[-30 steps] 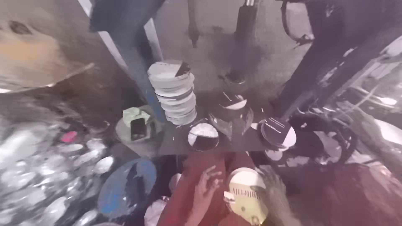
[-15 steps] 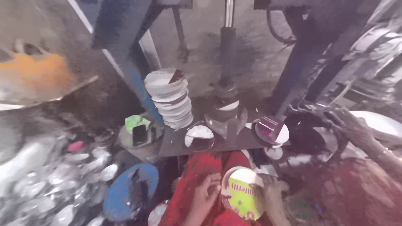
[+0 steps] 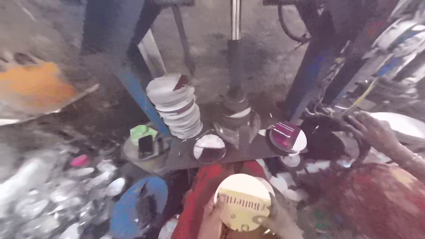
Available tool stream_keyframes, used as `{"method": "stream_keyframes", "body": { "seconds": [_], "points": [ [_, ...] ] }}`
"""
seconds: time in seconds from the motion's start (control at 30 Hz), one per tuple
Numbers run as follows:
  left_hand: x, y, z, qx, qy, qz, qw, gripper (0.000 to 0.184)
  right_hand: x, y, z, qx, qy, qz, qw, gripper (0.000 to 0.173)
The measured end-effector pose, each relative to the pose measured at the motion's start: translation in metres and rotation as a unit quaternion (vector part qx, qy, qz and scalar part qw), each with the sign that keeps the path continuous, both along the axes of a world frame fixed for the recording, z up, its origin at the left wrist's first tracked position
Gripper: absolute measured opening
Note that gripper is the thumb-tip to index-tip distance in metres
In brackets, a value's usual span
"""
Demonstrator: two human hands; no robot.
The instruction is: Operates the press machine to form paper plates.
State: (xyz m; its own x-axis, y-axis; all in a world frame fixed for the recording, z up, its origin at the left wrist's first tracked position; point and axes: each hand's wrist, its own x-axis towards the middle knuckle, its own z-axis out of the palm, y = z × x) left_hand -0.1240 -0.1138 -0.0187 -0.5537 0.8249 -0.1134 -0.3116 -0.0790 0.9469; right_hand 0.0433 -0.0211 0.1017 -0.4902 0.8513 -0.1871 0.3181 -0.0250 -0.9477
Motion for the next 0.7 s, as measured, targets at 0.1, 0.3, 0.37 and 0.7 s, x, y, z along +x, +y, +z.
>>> {"method": "stream_keyframes", "body": {
  "seconds": [0.1, 0.3, 0.37, 0.7],
  "points": [
    [-0.007, -0.005, 0.004, 0.007, -0.013, -0.017, 1.0, 0.028, 0.019, -0.003, -0.145, 0.061, 0.197, 0.064, 0.976, 0.038],
    [-0.009, -0.007, -0.002, 0.018, 0.02, -0.017, 0.999, 0.027, 0.017, -0.002, -0.135, 0.07, 0.153, 0.029, 0.985, 0.018],
    [-0.01, -0.007, -0.002, 0.037, 0.029, 0.004, 0.999, 0.022, 0.018, -0.001, -0.135, 0.094, 0.172, 0.031, 0.98, 0.019],
    [0.002, -0.012, 0.003, -0.037, 0.111, 0.013, 0.993, 0.019, 0.012, -0.006, -0.118, 0.28, 0.083, -0.078, 0.953, 0.036]
  ]
}}
